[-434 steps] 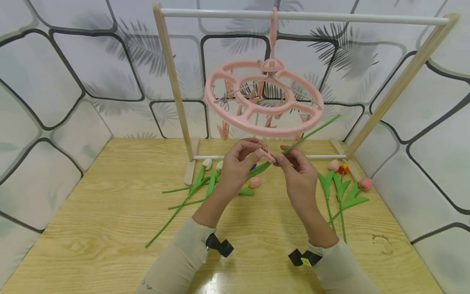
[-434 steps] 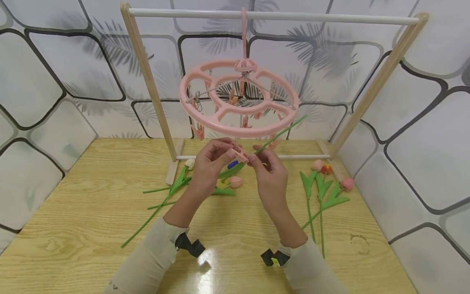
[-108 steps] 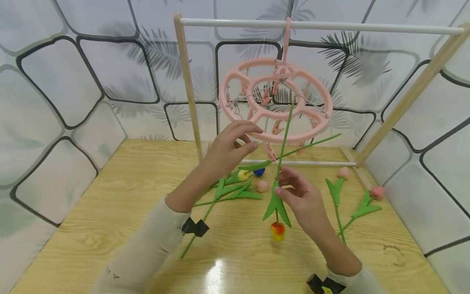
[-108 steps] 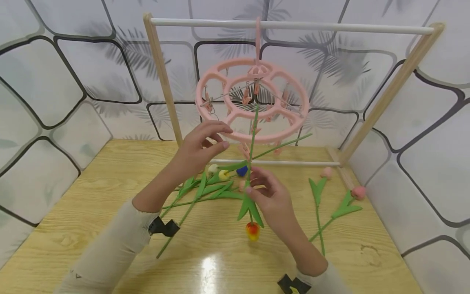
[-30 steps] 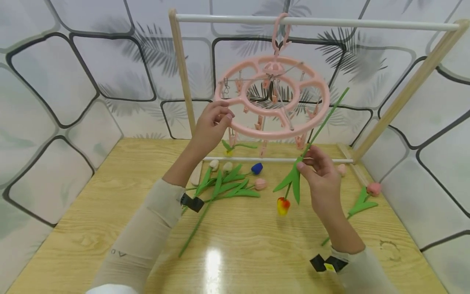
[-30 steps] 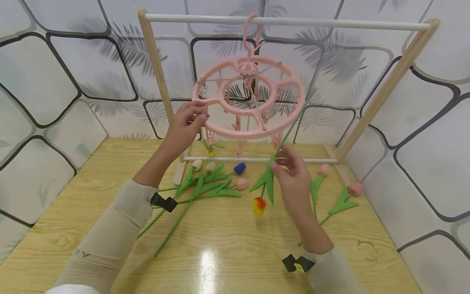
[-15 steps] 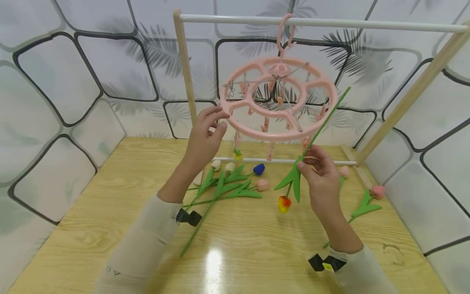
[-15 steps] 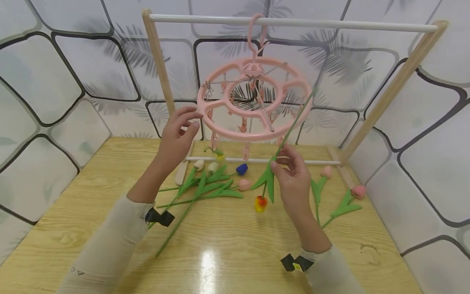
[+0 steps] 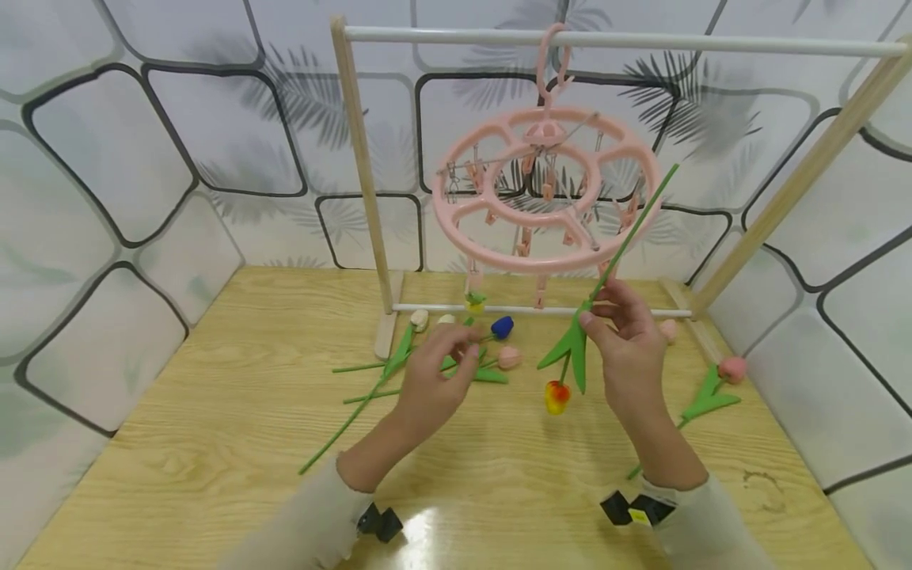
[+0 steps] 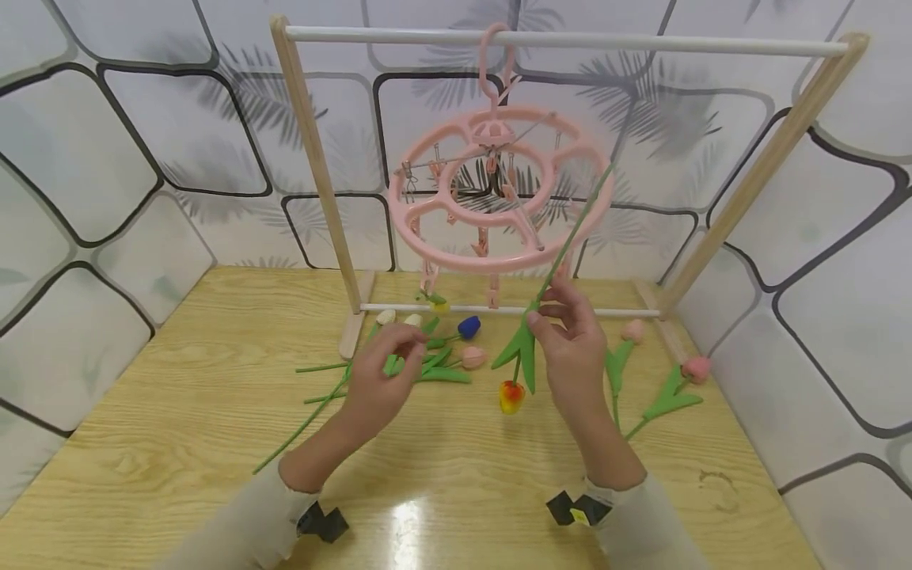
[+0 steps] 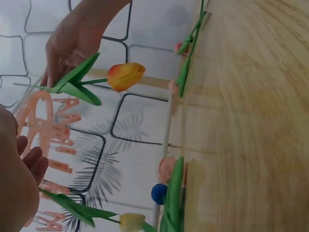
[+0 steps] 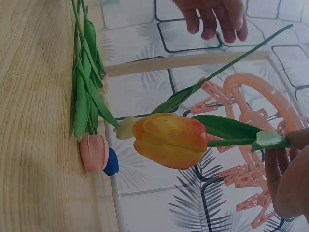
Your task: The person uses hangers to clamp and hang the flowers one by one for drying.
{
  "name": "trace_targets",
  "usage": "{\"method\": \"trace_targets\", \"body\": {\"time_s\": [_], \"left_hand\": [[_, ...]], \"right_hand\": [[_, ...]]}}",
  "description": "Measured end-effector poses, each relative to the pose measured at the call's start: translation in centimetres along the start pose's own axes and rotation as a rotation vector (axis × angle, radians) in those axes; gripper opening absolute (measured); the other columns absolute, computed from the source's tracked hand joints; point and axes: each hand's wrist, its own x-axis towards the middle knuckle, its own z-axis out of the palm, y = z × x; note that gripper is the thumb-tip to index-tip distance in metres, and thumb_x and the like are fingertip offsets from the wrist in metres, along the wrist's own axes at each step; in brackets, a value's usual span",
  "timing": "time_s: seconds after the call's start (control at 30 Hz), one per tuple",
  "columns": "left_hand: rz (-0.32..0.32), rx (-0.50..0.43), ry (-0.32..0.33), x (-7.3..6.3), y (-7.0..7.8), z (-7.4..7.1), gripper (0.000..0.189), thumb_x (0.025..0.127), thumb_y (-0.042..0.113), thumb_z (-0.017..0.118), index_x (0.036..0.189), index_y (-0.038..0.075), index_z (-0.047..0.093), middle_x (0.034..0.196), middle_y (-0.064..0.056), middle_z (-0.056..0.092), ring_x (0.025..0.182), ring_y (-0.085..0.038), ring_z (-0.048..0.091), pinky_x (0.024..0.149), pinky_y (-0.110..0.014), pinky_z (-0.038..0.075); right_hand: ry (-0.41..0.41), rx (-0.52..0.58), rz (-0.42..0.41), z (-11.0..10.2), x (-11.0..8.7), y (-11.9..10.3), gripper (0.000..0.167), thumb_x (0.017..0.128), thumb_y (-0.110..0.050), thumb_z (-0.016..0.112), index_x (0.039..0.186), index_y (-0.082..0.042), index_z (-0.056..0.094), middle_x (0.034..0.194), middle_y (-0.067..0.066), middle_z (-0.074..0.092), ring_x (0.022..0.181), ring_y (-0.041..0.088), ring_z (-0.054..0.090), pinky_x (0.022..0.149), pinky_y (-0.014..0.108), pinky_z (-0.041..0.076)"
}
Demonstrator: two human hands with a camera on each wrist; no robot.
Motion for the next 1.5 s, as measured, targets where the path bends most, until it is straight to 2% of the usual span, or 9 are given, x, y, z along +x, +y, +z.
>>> {"method": "trace_targets", "body": {"time_s": [0.13, 0.27, 0.33, 0.47, 0.67, 0.97, 1.17, 1.33, 1.5], "left_hand": [[-0.095, -0.008, -0.103, -0.1, -0.2, 2.3, 0.023, 0.098, 0.003, 0.062, 0.12, 0.005, 0.066, 0.108, -0.009, 0.066, 0.092, -0.017, 0.063, 0.08, -0.025, 0.056], [-0.172, -0.051, -0.151, 1.4, -0.3, 3.6, 0.032, 0.102, 0.013, 0.06, 0.133, 0.006, 0.059, 0.12, -0.009, 0.061, 0.105, -0.02, 0.059, 0.091, -0.033, 0.054], [-0.209, -0.091, -0.15, 2.3, -0.5, 4.1, 0.035, 0.103, 0.016, 0.057, 0.138, 0.007, 0.055, 0.127, -0.009, 0.057, 0.111, -0.022, 0.056, 0.096, -0.036, 0.052], [-0.236, -0.137, -0.101, 3.8, -1.2, 4.8, 0.038, 0.104, 0.018, 0.056, 0.14, 0.007, 0.053, 0.14, -0.011, 0.053, 0.122, -0.027, 0.054, 0.102, -0.043, 0.05], [-0.283, -0.167, -0.049, 4.7, -2.0, 5.7, 0.038, 0.103, 0.021, 0.061, 0.137, 0.006, 0.056, 0.14, -0.012, 0.054, 0.125, -0.029, 0.054, 0.106, -0.046, 0.048], [-0.294, -0.294, -0.039, 5.5, -1.8, 7.0, 0.033, 0.101, 0.019, 0.064, 0.131, 0.006, 0.06, 0.134, -0.006, 0.061, 0.129, -0.019, 0.056, 0.111, -0.041, 0.045], [-0.304, -0.262, -0.026, 5.7, -1.3, 7.3, 0.024, 0.101, 0.022, 0.064, 0.122, 0.01, 0.067, 0.12, -0.006, 0.064, 0.113, -0.017, 0.061, 0.101, -0.033, 0.051], [-0.265, -0.23, -0.02, 5.5, -1.1, 7.1, 0.021, 0.101, 0.018, 0.064, 0.117, 0.009, 0.073, 0.126, -0.004, 0.064, 0.111, -0.019, 0.06, 0.097, -0.032, 0.051], [-0.248, -0.232, -0.055, 5.3, -0.9, 6.6, 0.022, 0.102, 0.017, 0.063, 0.117, 0.006, 0.073, 0.126, -0.008, 0.065, 0.111, -0.021, 0.06, 0.094, -0.031, 0.053]], "right_hand": [[0.004, 0.005, 0.01, 0.0, 0.0, 0.0, 0.044, 0.089, 0.018, 0.062, 0.128, -0.003, 0.061, 0.113, 0.004, 0.061, 0.099, 0.013, 0.062, 0.079, 0.017, 0.056], [0.004, 0.012, 0.009, 0.1, -0.1, 0.0, 0.045, 0.089, 0.018, 0.062, 0.13, 0.0, 0.06, 0.114, 0.005, 0.061, 0.098, 0.013, 0.062, 0.079, 0.017, 0.056], [-0.001, 0.016, 0.005, 0.2, -0.1, 0.0, 0.046, 0.089, 0.018, 0.062, 0.131, 0.002, 0.058, 0.115, 0.007, 0.06, 0.099, 0.013, 0.061, 0.08, 0.017, 0.056], [-0.017, 0.025, -0.005, 0.4, 0.0, 0.1, 0.046, 0.089, 0.018, 0.062, 0.132, 0.003, 0.057, 0.116, 0.007, 0.06, 0.099, 0.014, 0.061, 0.081, 0.017, 0.056], [-0.031, 0.019, -0.026, 0.4, 0.0, 0.1, 0.047, 0.089, 0.018, 0.062, 0.134, 0.007, 0.054, 0.116, 0.004, 0.061, 0.099, 0.014, 0.061, 0.082, 0.018, 0.056], [-0.041, 0.01, -0.048, 0.0, 0.2, 0.2, 0.047, 0.089, 0.018, 0.062, 0.134, 0.008, 0.053, 0.116, 0.005, 0.06, 0.099, 0.014, 0.061, 0.083, 0.018, 0.056], [-0.049, 0.014, -0.066, 0.0, 0.1, 0.2, 0.044, 0.089, 0.018, 0.063, 0.131, 0.004, 0.058, 0.113, 0.003, 0.063, 0.097, 0.014, 0.061, 0.081, 0.018, 0.056], [-0.055, 0.012, -0.065, 0.0, 0.1, 0.2, 0.044, 0.089, 0.017, 0.063, 0.13, 0.001, 0.059, 0.112, 0.002, 0.064, 0.097, 0.014, 0.061, 0.081, 0.018, 0.056], [-0.061, -0.008, -0.048, -0.2, 0.0, 0.3, 0.045, 0.09, 0.017, 0.062, 0.133, 0.004, 0.056, 0.113, 0.004, 0.062, 0.098, 0.014, 0.061, 0.082, 0.018, 0.056]]}}
